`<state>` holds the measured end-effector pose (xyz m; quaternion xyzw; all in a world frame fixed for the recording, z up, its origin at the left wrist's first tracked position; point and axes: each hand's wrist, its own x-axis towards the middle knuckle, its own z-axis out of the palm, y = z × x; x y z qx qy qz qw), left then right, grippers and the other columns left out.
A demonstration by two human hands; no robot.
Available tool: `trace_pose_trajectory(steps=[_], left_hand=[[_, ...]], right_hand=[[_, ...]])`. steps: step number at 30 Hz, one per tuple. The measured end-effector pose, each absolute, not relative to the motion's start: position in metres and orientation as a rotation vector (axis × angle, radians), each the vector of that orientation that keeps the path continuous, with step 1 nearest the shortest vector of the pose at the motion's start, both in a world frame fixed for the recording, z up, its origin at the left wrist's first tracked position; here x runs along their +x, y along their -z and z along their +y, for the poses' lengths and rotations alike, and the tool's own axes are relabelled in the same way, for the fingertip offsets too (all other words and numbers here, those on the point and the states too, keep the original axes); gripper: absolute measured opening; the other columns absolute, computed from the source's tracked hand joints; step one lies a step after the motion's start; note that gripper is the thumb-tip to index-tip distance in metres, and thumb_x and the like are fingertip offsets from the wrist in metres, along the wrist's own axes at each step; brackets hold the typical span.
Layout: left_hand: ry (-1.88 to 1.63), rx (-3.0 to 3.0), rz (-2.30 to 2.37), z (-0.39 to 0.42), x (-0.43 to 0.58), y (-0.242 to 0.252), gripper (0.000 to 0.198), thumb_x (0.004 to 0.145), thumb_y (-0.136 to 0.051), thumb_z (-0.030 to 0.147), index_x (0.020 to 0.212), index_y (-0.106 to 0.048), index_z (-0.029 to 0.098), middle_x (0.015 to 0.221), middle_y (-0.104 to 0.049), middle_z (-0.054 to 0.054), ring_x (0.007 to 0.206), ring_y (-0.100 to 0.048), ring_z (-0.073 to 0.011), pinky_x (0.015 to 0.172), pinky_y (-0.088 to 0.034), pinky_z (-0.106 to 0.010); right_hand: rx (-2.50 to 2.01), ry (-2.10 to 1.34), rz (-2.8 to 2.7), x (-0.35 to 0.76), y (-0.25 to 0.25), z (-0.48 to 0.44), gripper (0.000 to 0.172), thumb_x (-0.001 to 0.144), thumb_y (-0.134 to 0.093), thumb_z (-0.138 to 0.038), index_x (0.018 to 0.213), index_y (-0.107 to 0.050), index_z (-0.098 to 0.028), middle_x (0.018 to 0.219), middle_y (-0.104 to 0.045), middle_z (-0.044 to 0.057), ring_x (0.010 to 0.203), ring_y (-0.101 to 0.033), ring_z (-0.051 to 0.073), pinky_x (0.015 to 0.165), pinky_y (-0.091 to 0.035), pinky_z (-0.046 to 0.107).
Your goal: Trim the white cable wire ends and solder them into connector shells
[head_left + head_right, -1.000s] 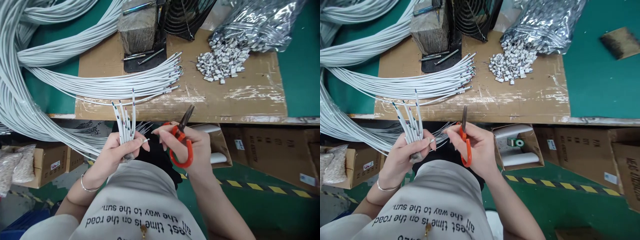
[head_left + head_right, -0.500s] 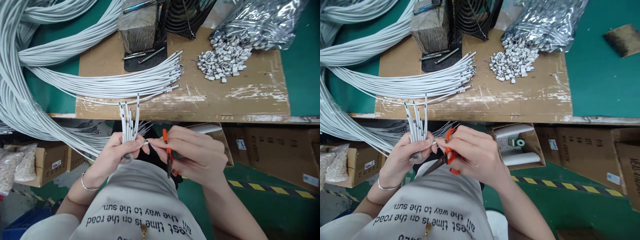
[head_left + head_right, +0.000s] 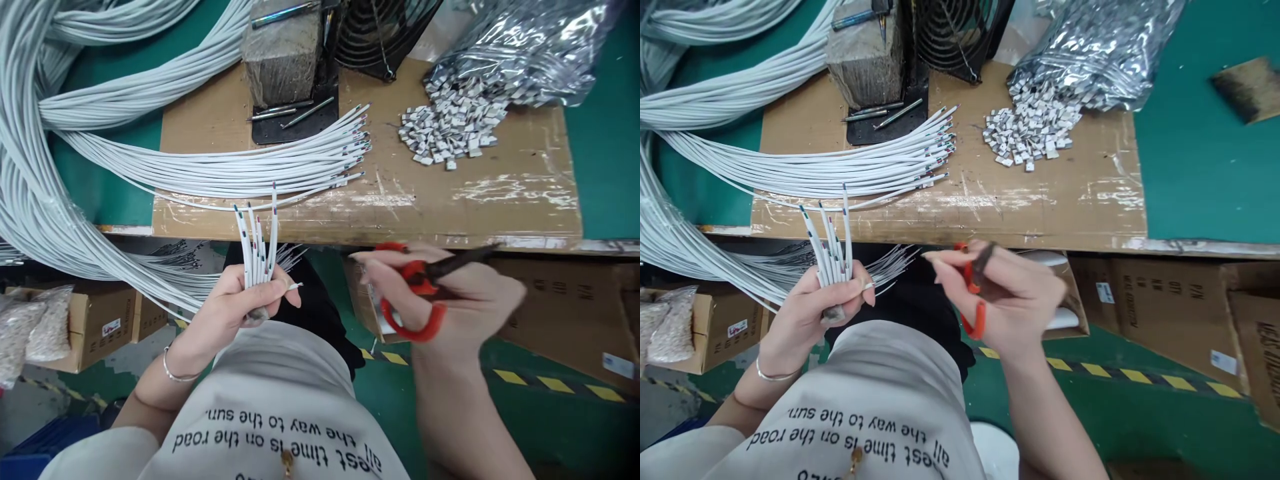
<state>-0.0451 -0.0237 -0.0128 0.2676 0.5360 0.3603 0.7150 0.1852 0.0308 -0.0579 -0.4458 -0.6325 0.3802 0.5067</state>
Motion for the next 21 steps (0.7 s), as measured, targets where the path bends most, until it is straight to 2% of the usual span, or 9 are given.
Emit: trace_pose_trajectory(steps=[3,6,8,13,17,21], left_hand=[[-0.809,0.604,1.208,-0.023,-0.042,0.012,0.030,0.097,-0.075,0.040,0.084,-0.078,0.013,0.057,-0.044,0.005,0.049,-0.024,-0.0067,0.048,-0.013,-0.029],[-0.827,0.583,1.223,-0.022,-0.038,0.011,0.028,0.096,-0.075,0.038,0.082,-0.077,0.014,0.058,-0.045,0.004,0.050,-0.026,-0.0070,0.049,-0.014,-0.029],[-0.840,0.570,1.235,-0.023,-0.037,0.011,0.027,0.094,-0.075,0.038,0.081,-0.076,0.014,0.058,-0.046,0.004,0.051,-0.027,-0.0078,0.049,-0.014,-0.028],[-0.810,0.591,1.221,-0.024,-0.038,0.010,0.029,0.095,-0.076,0.040,0.083,-0.077,0.014,0.060,-0.050,0.003,0.051,-0.029,-0.0077,0.049,-0.015,-0.028],[-0.835,0.619,1.201,-0.025,-0.040,0.009,0.027,0.097,-0.074,0.038,0.084,-0.078,0.014,0.058,-0.047,0.004,0.050,-0.028,-0.0075,0.050,-0.017,-0.028],[-0.850,0.612,1.206,-0.024,-0.039,0.009,0.026,0.099,-0.072,0.038,0.092,-0.080,0.015,0.057,-0.046,0.004,0.050,-0.028,-0.0081,0.049,-0.018,-0.028]], right_hand=[[-1.044,-1.123,-1.518,0.170,0.058,0.023,0.019,0.088,-0.081,-0.015,0.095,-0.087,-0.032,0.069,-0.072,-0.002,0.059,-0.062,0.016,0.055,-0.050,0.033],[-1.014,-1.249,-1.496,0.153,0.056,0.016,0.010,0.087,-0.084,-0.022,0.094,-0.088,-0.028,0.062,-0.068,-0.002,0.055,-0.058,0.015,0.051,-0.047,0.030],[-0.977,-1.265,-1.466,0.144,0.054,0.013,0.006,0.087,-0.084,-0.022,0.089,-0.087,-0.026,0.063,-0.070,-0.001,0.054,-0.057,0.014,0.050,-0.046,0.030],[-0.935,-1.124,-1.397,0.136,0.058,0.015,0.016,0.086,-0.080,-0.015,0.073,-0.078,-0.024,0.060,-0.068,-0.001,0.052,-0.053,0.013,0.052,-0.044,0.031],[-1.126,-1.247,-1.169,0.146,0.062,0.023,0.027,0.092,-0.080,-0.032,0.068,-0.070,-0.024,0.051,-0.057,-0.004,0.048,-0.051,0.014,0.052,-0.044,0.031],[-1.149,-1.312,-1.448,0.164,0.061,0.022,0.037,0.093,-0.080,-0.035,0.064,-0.062,-0.021,0.056,-0.052,-0.003,0.051,-0.044,0.011,0.048,-0.033,0.028]])
